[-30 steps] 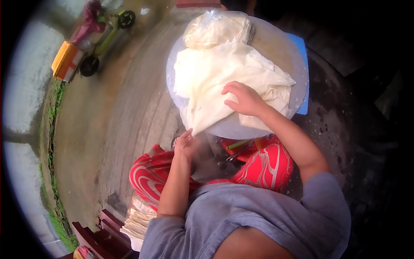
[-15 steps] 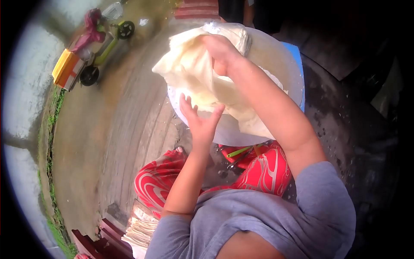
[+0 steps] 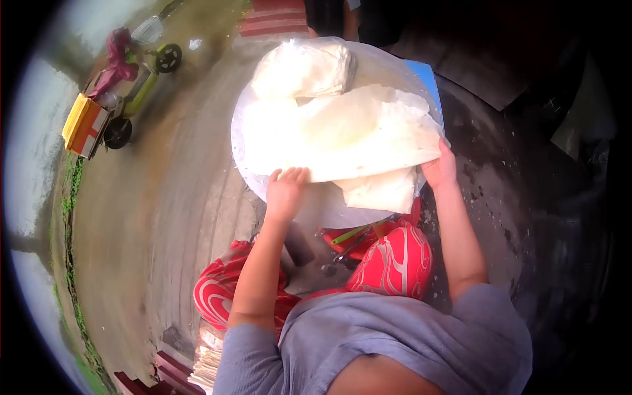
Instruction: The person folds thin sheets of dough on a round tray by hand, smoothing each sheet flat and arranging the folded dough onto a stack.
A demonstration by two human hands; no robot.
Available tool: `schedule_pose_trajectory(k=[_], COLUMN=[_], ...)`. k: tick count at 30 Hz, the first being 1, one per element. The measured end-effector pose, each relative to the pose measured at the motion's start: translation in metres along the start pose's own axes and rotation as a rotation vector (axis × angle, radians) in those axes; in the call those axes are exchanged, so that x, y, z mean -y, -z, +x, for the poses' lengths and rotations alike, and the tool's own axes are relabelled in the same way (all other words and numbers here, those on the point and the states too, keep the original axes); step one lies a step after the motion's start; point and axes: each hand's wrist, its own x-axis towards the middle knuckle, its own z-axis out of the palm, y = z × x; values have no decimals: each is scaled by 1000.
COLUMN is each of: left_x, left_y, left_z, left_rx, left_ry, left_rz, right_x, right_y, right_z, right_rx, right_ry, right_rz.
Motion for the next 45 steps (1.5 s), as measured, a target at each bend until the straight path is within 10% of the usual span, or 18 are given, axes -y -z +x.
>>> schedule_pose_trajectory(k=[12, 18, 22, 34, 36, 40, 45], left_x=[5, -3, -33, -77, -70, -57, -85], left_y=[5, 35, 34, -36, -25, -32, -56], left_z=[-30, -57, -1, 163, 174, 207, 236], left_rx=[-296, 111, -163, 115, 379, 205, 53], left_ry=[-88, 63, 18, 95, 181, 143, -19], left_rz=[95, 39, -232, -196, -433, -936, -390], right_x=[-4, -17, -17, -13, -17, -18, -19], right_y=[77, 117, 124, 129, 129, 125, 124], right_z=[-41, -53, -59, -65, -65, -63, -62], right_rx=[60, -56, -116, -78, -93, -32, -88], right_ry=[64, 98, 66, 75, 97, 170, 160], right_rz=[78, 9, 70, 162, 184, 234, 251])
